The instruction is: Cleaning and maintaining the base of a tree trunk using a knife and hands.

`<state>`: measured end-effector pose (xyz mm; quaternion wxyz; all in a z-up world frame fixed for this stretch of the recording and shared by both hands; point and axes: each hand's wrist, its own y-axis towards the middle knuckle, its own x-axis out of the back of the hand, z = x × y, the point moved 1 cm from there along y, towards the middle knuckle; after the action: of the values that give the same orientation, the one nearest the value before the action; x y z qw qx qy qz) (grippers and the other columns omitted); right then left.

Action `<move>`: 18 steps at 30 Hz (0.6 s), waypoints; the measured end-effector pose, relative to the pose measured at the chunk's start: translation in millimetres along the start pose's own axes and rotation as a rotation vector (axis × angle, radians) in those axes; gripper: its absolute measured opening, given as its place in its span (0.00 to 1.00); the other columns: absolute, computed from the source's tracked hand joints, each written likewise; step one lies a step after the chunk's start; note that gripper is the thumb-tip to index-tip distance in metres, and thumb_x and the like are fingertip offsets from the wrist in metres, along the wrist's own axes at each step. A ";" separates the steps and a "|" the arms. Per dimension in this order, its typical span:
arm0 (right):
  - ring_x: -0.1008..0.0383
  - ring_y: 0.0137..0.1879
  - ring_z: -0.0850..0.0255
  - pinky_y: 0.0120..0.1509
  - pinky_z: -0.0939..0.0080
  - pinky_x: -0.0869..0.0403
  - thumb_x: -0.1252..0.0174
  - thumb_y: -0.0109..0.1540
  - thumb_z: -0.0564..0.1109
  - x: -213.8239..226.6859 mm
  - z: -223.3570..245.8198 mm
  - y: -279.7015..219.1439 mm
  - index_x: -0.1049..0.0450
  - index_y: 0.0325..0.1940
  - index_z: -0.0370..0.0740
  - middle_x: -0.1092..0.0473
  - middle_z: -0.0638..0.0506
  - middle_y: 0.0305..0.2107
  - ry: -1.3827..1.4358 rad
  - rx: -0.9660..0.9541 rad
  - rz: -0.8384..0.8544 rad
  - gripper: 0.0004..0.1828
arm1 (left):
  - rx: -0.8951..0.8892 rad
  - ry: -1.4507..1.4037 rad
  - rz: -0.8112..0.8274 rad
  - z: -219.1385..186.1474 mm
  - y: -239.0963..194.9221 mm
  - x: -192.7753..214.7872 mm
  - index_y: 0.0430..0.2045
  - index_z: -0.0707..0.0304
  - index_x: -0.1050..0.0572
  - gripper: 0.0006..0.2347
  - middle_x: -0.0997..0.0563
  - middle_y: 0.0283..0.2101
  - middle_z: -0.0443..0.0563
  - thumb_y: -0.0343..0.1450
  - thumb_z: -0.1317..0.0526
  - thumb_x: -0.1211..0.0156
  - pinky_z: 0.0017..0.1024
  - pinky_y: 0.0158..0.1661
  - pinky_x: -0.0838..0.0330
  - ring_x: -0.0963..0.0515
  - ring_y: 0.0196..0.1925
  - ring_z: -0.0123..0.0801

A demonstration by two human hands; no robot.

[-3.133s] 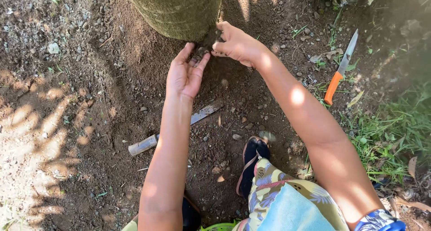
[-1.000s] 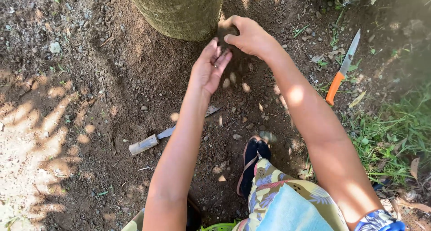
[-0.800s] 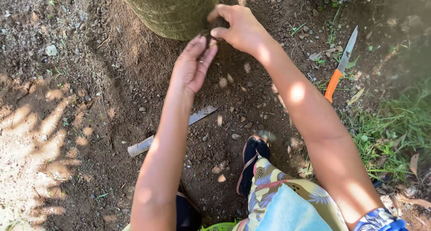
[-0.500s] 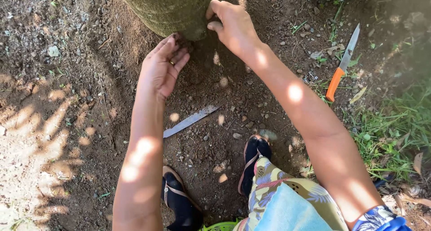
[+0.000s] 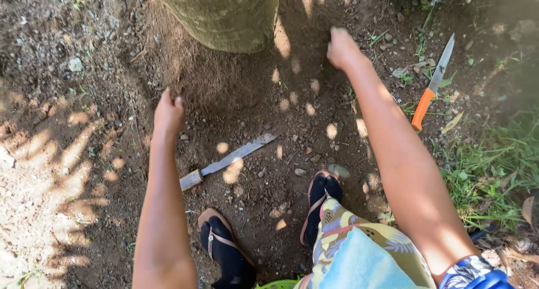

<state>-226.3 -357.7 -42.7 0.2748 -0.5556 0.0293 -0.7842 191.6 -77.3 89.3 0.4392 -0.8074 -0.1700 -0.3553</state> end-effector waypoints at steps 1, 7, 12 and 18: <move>0.37 0.66 0.35 0.71 0.45 0.36 0.50 0.67 0.38 -22.2 -11.3 -1.5 0.41 0.69 0.25 0.40 0.28 0.61 0.000 -0.001 -0.005 0.26 | -0.005 0.000 -0.002 12.7 5.4 -9.2 0.73 0.60 0.48 0.25 0.26 0.61 0.60 0.79 0.59 0.54 0.36 0.48 0.22 0.19 0.44 0.34; 0.39 0.64 0.30 0.70 0.42 0.36 0.51 0.58 0.34 -80.0 20.2 -83.0 0.51 0.67 0.09 0.45 0.20 0.62 -0.309 0.068 0.098 0.37 | -0.246 0.312 -0.254 113.0 29.6 -96.6 0.70 0.74 0.50 0.29 0.41 0.67 0.76 0.76 0.59 0.46 0.51 0.69 0.50 0.43 0.72 0.65; 0.33 0.59 0.32 0.66 0.38 0.31 0.55 0.70 0.44 -74.6 72.2 -119.6 0.39 0.60 0.21 0.36 0.26 0.55 -0.108 0.011 0.100 0.21 | -0.136 -0.092 -0.281 55.1 -56.0 -137.7 0.71 0.63 0.45 0.24 0.48 0.76 0.68 0.78 0.60 0.52 0.46 0.72 0.51 0.45 0.76 0.55; 0.30 0.54 0.32 0.59 0.36 0.30 0.55 0.70 0.49 -82.0 85.3 -130.3 0.38 0.54 0.25 0.33 0.26 0.49 0.071 -0.046 0.036 0.21 | -0.151 -0.193 -0.190 -2.2 -109.9 -199.1 0.70 0.70 0.47 0.28 0.43 0.72 0.70 0.74 0.59 0.49 0.46 0.69 0.44 0.40 0.71 0.58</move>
<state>-183.5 -187.1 -34.6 0.2748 -0.5330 0.0671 -0.7975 -11.2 -10.5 10.7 0.3232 -0.8490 -0.2598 -0.3276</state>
